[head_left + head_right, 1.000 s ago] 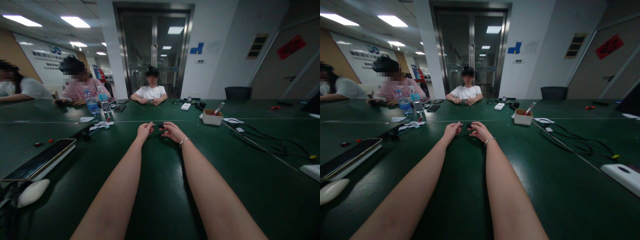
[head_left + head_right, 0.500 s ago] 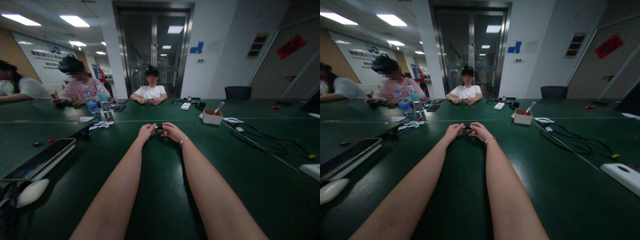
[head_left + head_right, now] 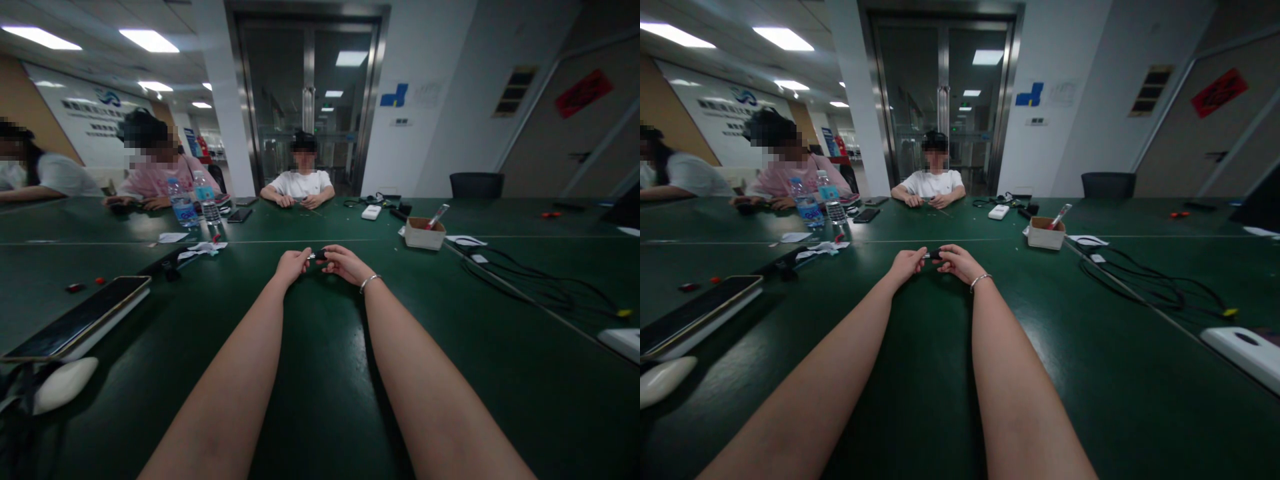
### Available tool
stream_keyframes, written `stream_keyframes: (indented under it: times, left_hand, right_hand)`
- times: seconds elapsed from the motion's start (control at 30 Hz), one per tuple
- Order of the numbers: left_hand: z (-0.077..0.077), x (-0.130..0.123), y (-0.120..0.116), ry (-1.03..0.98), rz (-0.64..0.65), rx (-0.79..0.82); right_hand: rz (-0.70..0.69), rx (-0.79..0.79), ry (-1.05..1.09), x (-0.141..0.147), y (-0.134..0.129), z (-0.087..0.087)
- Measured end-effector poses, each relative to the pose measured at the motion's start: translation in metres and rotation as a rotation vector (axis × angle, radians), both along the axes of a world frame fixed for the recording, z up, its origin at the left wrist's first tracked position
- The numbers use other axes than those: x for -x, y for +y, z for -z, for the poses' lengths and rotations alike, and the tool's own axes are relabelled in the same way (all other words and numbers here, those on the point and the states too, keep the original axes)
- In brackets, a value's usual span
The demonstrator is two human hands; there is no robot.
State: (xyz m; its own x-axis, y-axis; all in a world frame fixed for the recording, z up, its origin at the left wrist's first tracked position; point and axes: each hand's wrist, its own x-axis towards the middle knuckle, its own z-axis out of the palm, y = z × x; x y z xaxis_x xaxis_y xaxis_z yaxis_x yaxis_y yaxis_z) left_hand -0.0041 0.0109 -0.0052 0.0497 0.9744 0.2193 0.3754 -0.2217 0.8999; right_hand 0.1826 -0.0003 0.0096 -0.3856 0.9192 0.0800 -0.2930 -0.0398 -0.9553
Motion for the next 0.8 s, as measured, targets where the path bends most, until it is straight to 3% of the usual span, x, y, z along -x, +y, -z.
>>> stream_keyframes:
  times: [0.37, 0.8]
  left_hand:
    - [0.002, -0.003, 0.002, -0.096, 0.045, -0.041]
    - [-0.006, -0.010, -0.006, -0.247, 0.017, -0.078]
  right_hand:
    - [0.049, 0.006, -0.019, 0.003, 0.000, 0.000]
    - [0.069, 0.008, -0.061, 0.003, 0.000, -0.001]
